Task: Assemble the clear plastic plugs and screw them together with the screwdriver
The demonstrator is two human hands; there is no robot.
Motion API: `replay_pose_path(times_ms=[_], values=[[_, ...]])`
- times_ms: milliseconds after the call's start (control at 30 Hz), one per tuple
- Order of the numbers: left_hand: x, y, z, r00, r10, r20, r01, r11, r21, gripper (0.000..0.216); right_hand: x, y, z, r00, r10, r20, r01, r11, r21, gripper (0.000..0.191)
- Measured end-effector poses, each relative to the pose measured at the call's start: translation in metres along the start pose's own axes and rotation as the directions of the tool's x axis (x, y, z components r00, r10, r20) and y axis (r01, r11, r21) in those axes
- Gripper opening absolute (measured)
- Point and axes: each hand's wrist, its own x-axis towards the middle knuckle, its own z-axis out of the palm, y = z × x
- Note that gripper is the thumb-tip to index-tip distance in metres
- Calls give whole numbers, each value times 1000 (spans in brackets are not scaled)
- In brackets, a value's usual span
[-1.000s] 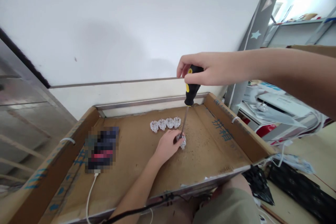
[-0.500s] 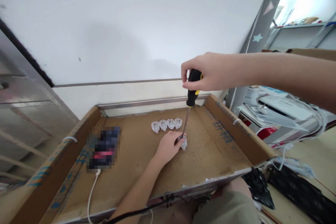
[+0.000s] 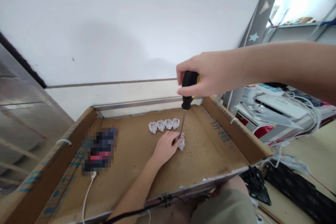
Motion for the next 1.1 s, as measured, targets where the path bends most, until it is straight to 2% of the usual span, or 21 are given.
replay_pose_path(times_ms=[100,267,400,567,633,733,867,933,1033,1100], values=[[0,1,0,1000,-2,1,2,1000,5,23,5,-1,0,995,59,-76,-67,992,-103,42],[-1,1,-2,1000,-5,4,5,1000,-3,22,8,-7,-4,997,-34,63,29,996,82,32],[-1,0,-1,1000,4,-5,-4,1000,-10,22,13,-4,-4,997,64,31,-64,998,6,41],[0,1,-2,1000,-14,11,14,1000,-8,24,14,0,-3,998,-34,51,29,995,96,38],[0,1,-2,1000,-15,13,16,1000,-9,23,12,-2,-4,999,-17,42,15,998,64,36],[-1,1,-2,1000,-10,5,10,1000,-10,23,10,-8,-3,999,-2,-36,2,1000,-6,39],[0,1,-1,1000,-14,9,15,1000,-17,24,11,-12,3,998,-57,-36,58,997,51,35],[0,1,-1,1000,-20,6,20,1000,-17,24,13,-10,6,996,-49,-71,54,996,66,42],[-1,0,-1,1000,-21,7,21,1000,-20,24,13,-3,10,990,4,-140,-5,1000,-8,59],[-1,0,-1,1000,-14,9,15,1000,-22,24,12,1,10,995,14,-103,-17,999,-27,61]])
